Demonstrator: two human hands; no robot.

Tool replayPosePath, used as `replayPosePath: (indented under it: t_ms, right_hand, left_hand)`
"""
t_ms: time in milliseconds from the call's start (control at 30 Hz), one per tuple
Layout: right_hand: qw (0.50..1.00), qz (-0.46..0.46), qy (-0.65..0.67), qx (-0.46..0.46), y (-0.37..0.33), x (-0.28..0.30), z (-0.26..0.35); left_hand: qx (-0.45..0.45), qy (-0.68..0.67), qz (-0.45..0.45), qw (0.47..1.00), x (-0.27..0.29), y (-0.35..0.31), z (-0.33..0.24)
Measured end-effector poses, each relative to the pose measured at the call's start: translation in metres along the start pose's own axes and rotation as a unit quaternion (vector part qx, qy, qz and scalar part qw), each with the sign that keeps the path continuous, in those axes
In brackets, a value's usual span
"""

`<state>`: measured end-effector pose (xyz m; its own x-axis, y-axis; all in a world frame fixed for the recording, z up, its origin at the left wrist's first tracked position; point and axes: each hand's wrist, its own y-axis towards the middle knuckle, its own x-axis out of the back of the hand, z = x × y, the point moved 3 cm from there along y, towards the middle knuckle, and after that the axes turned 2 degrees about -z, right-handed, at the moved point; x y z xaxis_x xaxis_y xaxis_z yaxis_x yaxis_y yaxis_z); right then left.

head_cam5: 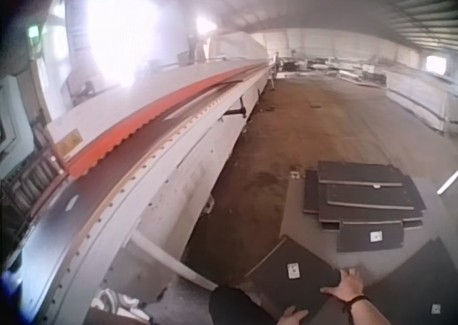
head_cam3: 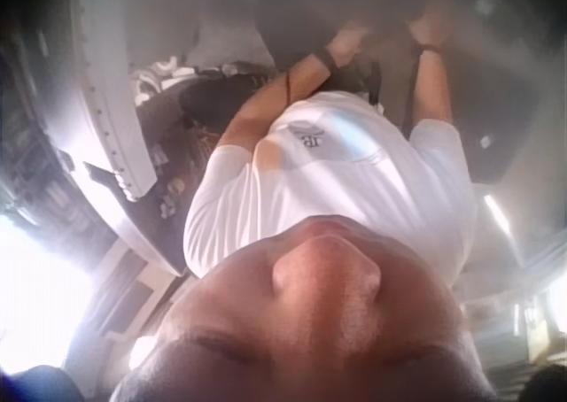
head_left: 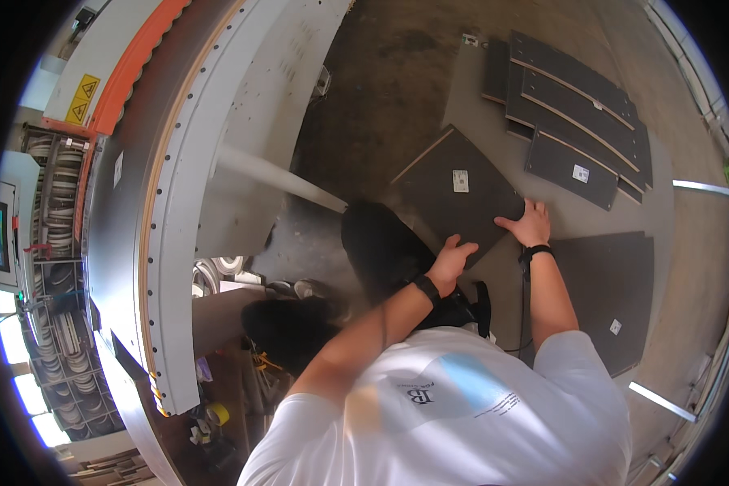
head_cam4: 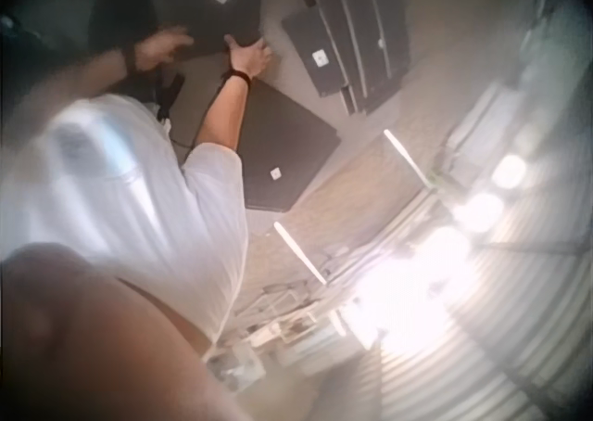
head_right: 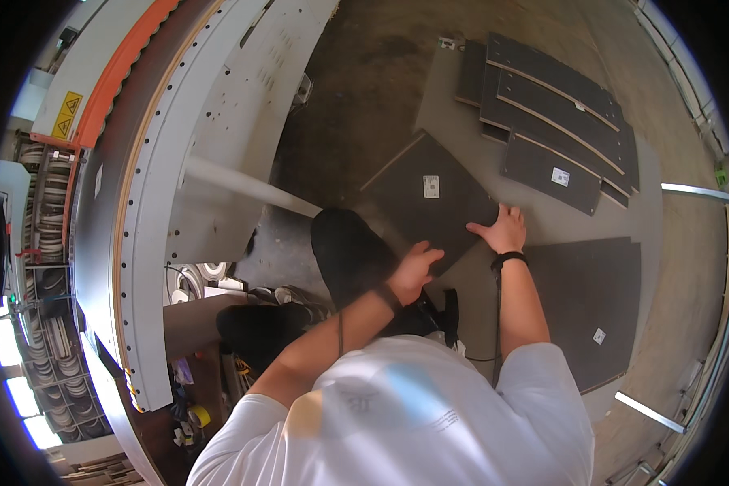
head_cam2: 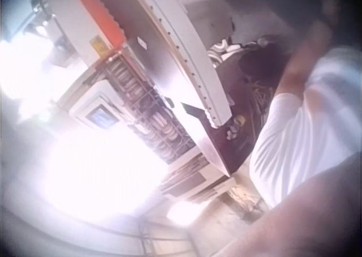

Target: The person picks up rectangular wooden panels from a stack by hand and feeds them one at a time into an edge banding machine, then operates a touch screen control panel.

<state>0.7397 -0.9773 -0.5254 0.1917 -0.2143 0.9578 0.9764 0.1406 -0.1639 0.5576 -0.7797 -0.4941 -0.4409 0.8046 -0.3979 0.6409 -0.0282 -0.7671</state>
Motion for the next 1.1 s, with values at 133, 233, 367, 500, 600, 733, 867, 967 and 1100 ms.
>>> replayPosePath:
  t_ms: [133, 233, 367, 500, 600, 733, 867, 967, 1100]
  right_hand:
    - [0.999, -0.007, 0.044, 0.011, -0.001, -0.016, -0.012]
    - [0.995, 0.019, 0.101, -0.007, 0.006, -0.02, -0.025]
    - [0.903, 0.08, 0.41, -0.097, -0.003, -0.017, -0.029]
    - [0.747, 0.157, 0.631, -0.135, -0.034, -0.001, -0.025]
    - [0.726, 0.163, 0.662, -0.09, -0.051, 0.013, -0.018]
    - [0.721, 0.1, 0.685, -0.03, -0.056, 0.039, -0.011]
    - [0.676, 0.091, 0.731, 0.011, -0.066, 0.075, 0.006]
    - [0.621, 0.089, 0.778, 0.029, -0.074, 0.102, 0.037]
    - [0.527, 0.103, 0.844, 0.017, -0.091, 0.133, 0.106]
  left_hand:
    - [-0.075, 0.054, -0.062, 0.994, 0.007, 0.017, 0.01]
    - [-0.105, 0.08, -0.109, 0.985, 0.017, 0.028, 0.016]
    - [-0.125, 0.127, -0.153, 0.972, 0.026, 0.042, 0.024]
    - [-0.137, 0.094, -0.103, 0.981, 0.026, 0.047, 0.025]
    - [-0.122, 0.038, -0.034, 0.991, 0.026, 0.032, 0.019]
    - [-0.171, -0.003, 0.049, 0.984, 0.031, -0.019, 0.002]
    - [-0.358, 0.126, 0.048, 0.924, 0.062, -0.102, -0.02]
    - [-0.423, 0.175, 0.026, 0.889, 0.092, -0.181, -0.036]
    - [-0.53, 0.302, -0.081, 0.788, 0.118, -0.298, -0.066]
